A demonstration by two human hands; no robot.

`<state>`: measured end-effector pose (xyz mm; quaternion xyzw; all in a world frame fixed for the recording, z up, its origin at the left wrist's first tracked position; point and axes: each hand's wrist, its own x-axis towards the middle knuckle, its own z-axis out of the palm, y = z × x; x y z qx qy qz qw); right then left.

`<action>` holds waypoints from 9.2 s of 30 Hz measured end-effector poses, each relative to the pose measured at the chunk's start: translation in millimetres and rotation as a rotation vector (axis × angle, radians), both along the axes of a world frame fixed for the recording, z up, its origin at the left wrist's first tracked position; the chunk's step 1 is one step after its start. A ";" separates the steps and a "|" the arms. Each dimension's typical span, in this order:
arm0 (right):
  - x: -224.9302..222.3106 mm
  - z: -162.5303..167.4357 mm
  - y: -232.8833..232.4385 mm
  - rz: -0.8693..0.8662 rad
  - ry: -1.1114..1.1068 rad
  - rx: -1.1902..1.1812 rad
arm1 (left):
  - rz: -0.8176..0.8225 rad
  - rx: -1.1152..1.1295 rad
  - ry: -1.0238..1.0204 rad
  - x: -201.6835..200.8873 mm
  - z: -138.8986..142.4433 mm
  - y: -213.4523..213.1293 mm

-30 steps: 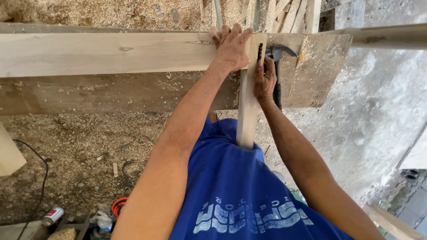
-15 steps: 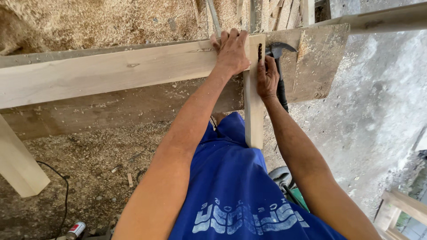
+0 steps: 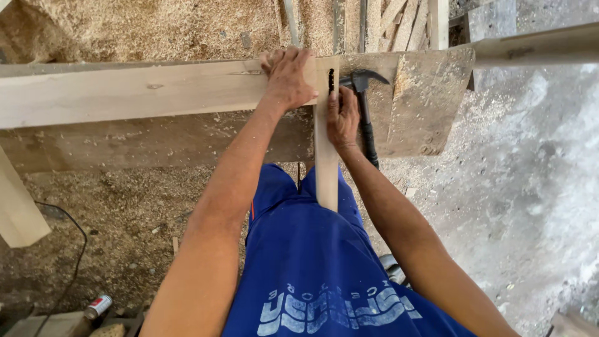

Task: The person positions a wooden crossbar against a frame on a workbench, then hammers nails along the joint to fasten the pieces together. They use a tape measure to check spacing, retrieve nails from a toolbox, and continue hammering nails into the frame joints.

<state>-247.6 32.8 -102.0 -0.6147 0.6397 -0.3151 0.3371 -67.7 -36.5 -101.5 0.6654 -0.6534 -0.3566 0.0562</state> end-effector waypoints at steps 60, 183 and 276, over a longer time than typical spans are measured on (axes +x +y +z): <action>47.9 142.8 -283.6 0.566 0.692 0.557 | 0.307 -0.451 -0.225 -22.8 2.2 17.5; 1056.9 176.9 46.5 1.800 1.170 -0.756 | 1.349 -0.036 -0.192 760.2 77.7 259.5; -69.8 79.8 94.7 -0.318 0.421 0.099 | 0.153 -0.167 0.319 8.8 43.9 216.6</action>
